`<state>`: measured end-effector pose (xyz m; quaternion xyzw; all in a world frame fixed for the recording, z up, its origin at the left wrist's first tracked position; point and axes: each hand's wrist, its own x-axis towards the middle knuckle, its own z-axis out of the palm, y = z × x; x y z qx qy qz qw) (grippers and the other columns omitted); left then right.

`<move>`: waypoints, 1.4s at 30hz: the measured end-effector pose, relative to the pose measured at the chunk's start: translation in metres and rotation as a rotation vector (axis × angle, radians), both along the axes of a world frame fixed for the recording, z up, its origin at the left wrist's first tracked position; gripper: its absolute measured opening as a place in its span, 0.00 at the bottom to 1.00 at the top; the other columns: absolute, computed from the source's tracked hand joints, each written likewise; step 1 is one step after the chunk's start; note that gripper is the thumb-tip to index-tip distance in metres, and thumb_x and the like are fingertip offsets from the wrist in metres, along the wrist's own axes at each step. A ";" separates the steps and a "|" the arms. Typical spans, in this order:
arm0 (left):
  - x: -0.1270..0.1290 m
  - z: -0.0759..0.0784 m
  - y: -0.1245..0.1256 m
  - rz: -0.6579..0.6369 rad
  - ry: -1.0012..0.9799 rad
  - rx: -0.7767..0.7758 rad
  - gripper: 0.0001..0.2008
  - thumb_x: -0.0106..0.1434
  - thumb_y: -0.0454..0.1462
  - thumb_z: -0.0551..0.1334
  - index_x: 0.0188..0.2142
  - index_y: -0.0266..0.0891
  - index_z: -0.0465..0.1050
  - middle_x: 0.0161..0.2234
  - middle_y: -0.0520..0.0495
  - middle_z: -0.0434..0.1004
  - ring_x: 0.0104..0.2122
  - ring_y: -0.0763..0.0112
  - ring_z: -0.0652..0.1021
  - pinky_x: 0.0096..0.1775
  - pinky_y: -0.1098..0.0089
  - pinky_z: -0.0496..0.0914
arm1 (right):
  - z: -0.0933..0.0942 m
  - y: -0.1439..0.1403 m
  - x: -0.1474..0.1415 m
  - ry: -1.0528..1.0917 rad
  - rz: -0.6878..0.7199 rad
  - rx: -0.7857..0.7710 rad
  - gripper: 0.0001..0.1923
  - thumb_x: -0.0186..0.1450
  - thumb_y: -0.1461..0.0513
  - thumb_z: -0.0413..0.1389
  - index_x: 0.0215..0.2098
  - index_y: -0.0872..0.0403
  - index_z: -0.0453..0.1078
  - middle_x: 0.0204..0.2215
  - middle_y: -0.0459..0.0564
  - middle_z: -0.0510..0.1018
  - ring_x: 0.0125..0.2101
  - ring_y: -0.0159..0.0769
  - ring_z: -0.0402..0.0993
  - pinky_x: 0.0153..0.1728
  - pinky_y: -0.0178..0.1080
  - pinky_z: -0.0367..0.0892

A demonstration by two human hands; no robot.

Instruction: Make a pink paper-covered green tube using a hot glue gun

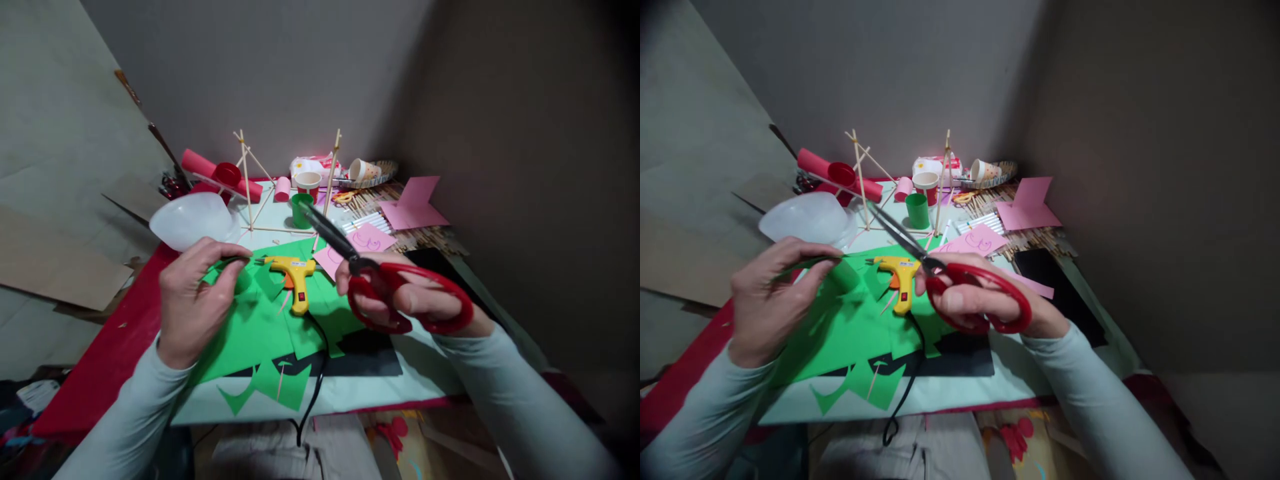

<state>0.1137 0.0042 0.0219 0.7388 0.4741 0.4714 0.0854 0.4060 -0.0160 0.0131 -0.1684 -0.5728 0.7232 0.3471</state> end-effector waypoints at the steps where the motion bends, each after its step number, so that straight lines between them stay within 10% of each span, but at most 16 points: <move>1: -0.007 0.001 -0.004 -0.013 0.031 -0.008 0.06 0.68 0.36 0.64 0.37 0.48 0.80 0.36 0.51 0.81 0.38 0.64 0.79 0.44 0.64 0.71 | 0.003 -0.001 0.005 -0.031 -0.051 0.022 0.25 0.67 0.47 0.63 0.50 0.58 0.71 0.24 0.40 0.64 0.19 0.24 0.56 0.18 0.30 0.53; 9: -0.046 -0.010 -0.019 -0.218 0.164 -0.197 0.08 0.65 0.45 0.66 0.32 0.51 0.84 0.34 0.53 0.87 0.32 0.62 0.85 0.36 0.66 0.79 | 0.011 -0.009 0.001 -0.660 -0.488 0.479 0.19 0.69 0.47 0.60 0.47 0.52 0.67 0.35 0.46 0.70 0.35 0.37 0.67 0.37 0.39 0.64; 18: -0.051 -0.020 -0.027 -0.063 0.209 -0.250 0.24 0.62 0.53 0.69 0.56 0.53 0.78 0.56 0.47 0.81 0.54 0.47 0.80 0.60 0.51 0.70 | 0.003 -0.029 -0.025 -1.285 -0.730 1.211 0.17 0.67 0.61 0.52 0.49 0.61 0.73 0.36 0.57 0.73 0.34 0.45 0.68 0.33 0.43 0.62; 21: -0.028 -0.011 -0.035 0.047 0.014 -0.288 0.18 0.62 0.51 0.70 0.48 0.51 0.78 0.47 0.48 0.83 0.48 0.52 0.81 0.55 0.52 0.72 | 0.003 -0.035 -0.031 -1.316 -0.776 1.316 0.19 0.66 0.60 0.53 0.50 0.63 0.73 0.35 0.58 0.74 0.34 0.47 0.68 0.33 0.44 0.63; 29: 0.018 -0.004 -0.040 -0.207 -0.601 -0.540 0.20 0.52 0.34 0.75 0.44 0.44 0.74 0.35 0.52 0.79 0.39 0.68 0.81 0.44 0.69 0.78 | 0.008 -0.050 -0.040 -1.379 -0.836 1.513 0.18 0.68 0.59 0.55 0.52 0.60 0.71 0.34 0.58 0.74 0.35 0.48 0.65 0.34 0.45 0.61; 42: -0.007 -0.013 -0.056 -0.241 -0.072 -0.276 0.05 0.67 0.36 0.67 0.35 0.47 0.72 0.33 0.54 0.76 0.37 0.68 0.77 0.40 0.68 0.71 | 0.008 -0.064 -0.046 -1.416 -0.754 1.639 0.15 0.71 0.65 0.55 0.54 0.63 0.70 0.32 0.59 0.76 0.34 0.49 0.66 0.34 0.47 0.61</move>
